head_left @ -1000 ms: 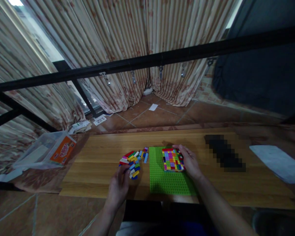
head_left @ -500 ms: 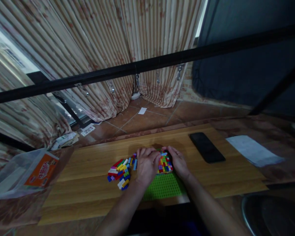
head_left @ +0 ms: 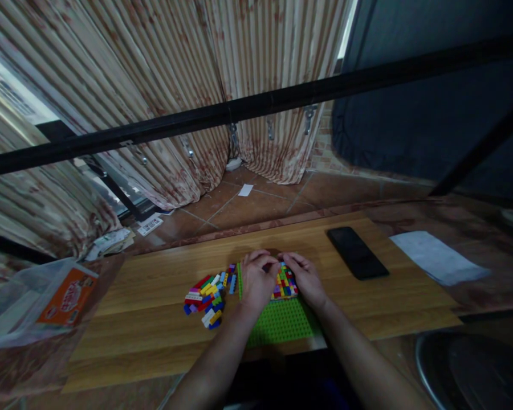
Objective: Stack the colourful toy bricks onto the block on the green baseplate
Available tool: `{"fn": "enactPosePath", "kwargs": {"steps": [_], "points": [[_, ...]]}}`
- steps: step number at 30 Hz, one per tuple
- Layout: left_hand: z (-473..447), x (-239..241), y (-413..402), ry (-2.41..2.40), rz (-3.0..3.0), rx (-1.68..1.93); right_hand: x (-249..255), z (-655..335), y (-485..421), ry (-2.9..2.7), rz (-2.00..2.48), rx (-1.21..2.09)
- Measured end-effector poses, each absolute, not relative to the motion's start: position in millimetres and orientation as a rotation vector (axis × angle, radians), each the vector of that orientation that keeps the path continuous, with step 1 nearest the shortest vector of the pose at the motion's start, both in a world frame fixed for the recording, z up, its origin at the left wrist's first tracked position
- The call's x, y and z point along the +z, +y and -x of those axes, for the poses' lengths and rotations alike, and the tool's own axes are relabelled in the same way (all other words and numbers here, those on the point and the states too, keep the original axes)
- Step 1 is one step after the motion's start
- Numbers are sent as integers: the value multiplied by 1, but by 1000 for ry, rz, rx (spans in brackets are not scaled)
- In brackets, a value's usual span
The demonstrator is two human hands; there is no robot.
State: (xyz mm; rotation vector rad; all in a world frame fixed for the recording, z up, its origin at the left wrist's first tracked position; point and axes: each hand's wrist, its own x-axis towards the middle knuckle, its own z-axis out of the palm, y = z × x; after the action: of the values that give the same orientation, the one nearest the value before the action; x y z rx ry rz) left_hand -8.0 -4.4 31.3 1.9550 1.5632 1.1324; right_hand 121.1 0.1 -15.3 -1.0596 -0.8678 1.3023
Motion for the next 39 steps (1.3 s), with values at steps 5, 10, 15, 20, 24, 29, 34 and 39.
{"fn": "enactPosePath", "kwargs": {"steps": [5, 10, 15, 20, 24, 29, 34, 39], "points": [[11, 14, 2, 1409, -1520, 1243, -13, -119, 0, -879, 1074, 1307], [17, 2, 3, 1371, -1383, 1226, -14, -119, 1, -909, 1088, 1291], [18, -1, 3, 1341, -1332, 1207, -15, -119, 1, -929, 1110, 1266], [15, -3, 4, 1316, -1303, 1178, -10, -119, -1, -909, 1103, 1265], [11, 0, 3, 1316, -1262, 1188, -8, -118, -1, -905, 1118, 1268], [8, 4, 2, 1323, -1203, 1200, -9, -119, 0, -928, 1128, 1272], [6, 3, 3, 1308, -1148, 1216, -8, -120, 0, -947, 1131, 1261], [5, 2, 2, 1270, -1104, 1249, -7, -120, -1, -937, 1126, 1286]]}}
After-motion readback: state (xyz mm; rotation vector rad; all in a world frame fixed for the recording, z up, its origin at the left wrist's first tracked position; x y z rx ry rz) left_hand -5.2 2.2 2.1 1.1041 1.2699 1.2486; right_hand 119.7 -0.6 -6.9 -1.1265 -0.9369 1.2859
